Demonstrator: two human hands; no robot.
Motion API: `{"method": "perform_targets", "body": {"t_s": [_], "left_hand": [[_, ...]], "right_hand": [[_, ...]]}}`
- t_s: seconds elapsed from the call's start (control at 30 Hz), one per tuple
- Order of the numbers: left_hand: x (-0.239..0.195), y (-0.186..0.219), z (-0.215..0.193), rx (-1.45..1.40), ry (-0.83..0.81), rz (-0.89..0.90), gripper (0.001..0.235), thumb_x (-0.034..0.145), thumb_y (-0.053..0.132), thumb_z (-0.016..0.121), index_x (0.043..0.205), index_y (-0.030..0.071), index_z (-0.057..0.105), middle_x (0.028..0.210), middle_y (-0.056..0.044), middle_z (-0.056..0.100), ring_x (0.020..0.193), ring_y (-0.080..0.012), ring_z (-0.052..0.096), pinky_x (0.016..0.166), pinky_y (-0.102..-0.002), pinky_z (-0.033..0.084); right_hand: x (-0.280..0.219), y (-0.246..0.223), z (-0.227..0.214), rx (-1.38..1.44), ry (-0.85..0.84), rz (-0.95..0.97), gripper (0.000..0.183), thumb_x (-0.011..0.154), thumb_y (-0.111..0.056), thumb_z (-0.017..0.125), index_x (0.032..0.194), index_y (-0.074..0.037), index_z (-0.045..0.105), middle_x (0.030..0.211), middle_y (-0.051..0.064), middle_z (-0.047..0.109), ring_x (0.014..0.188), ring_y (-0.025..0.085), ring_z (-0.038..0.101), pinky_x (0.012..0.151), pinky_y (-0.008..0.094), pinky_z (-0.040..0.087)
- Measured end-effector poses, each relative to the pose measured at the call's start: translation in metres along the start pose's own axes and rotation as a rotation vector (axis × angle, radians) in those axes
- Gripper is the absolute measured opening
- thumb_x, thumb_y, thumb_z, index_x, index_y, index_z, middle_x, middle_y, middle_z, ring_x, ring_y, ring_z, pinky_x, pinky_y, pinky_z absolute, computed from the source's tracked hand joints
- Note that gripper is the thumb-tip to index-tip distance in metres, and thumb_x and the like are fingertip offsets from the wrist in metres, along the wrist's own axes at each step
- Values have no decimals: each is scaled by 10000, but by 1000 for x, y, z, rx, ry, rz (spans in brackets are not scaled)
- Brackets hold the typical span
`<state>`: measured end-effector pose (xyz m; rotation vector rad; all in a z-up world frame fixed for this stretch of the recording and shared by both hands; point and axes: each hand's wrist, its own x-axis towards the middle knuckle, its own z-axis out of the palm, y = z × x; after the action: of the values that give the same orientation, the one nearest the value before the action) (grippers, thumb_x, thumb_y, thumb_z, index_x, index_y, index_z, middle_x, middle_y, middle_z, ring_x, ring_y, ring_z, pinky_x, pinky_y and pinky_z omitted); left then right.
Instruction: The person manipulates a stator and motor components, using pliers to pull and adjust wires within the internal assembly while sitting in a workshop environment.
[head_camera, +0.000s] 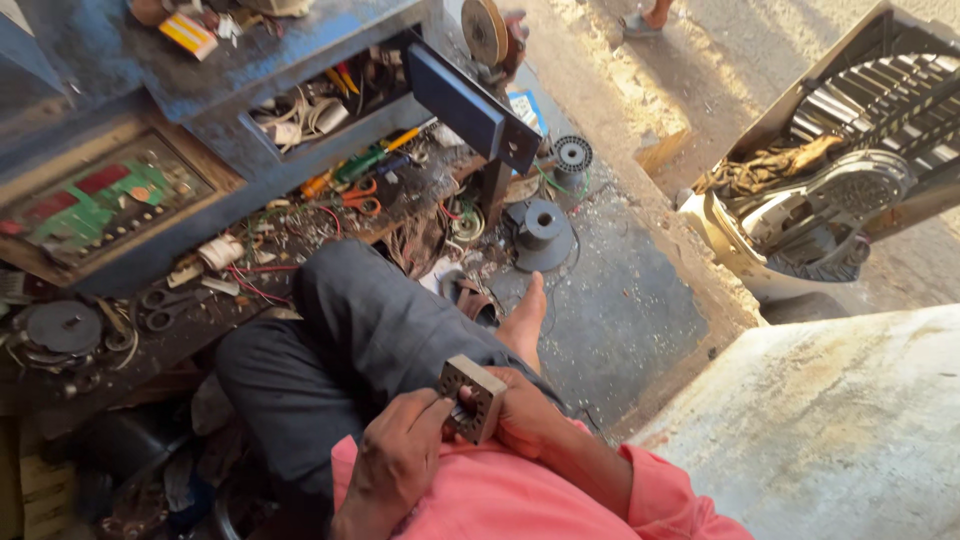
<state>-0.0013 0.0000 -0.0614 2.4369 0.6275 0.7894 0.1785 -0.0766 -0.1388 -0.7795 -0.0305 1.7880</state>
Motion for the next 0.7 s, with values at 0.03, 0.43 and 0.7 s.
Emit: {"method": "perform_targets", "body": {"t_s": [0.03,0.43,0.7], "left_hand": [[-1,0,-2,-11,18,-9,268,789,1,700,1057,4,699,1027,-141,687,932,-331,693,808,-396,583],[-4,-8,-35,64,512,-247,106,918,44,686,1020,73,679,1084,-184,672,953,-249,726,773,-325,611],[-1,-18,-22,-54,523,-284,63,947,44,615,1003,51,642,810,-78,699,658,-179,707,597,-300,554]], "right_hand": [[0,-1,0,-9,-3,-2,233,955,-143,705,1116,16,653,947,136,728,801,260,740,668,401,642],[13,6,-1,-102,18,-18,211,950,-106,703,1105,17,629,926,181,728,772,293,733,645,406,623],[13,-3,0,-34,91,24,186,952,-42,645,1109,56,622,909,208,720,747,312,728,636,414,628]]}}
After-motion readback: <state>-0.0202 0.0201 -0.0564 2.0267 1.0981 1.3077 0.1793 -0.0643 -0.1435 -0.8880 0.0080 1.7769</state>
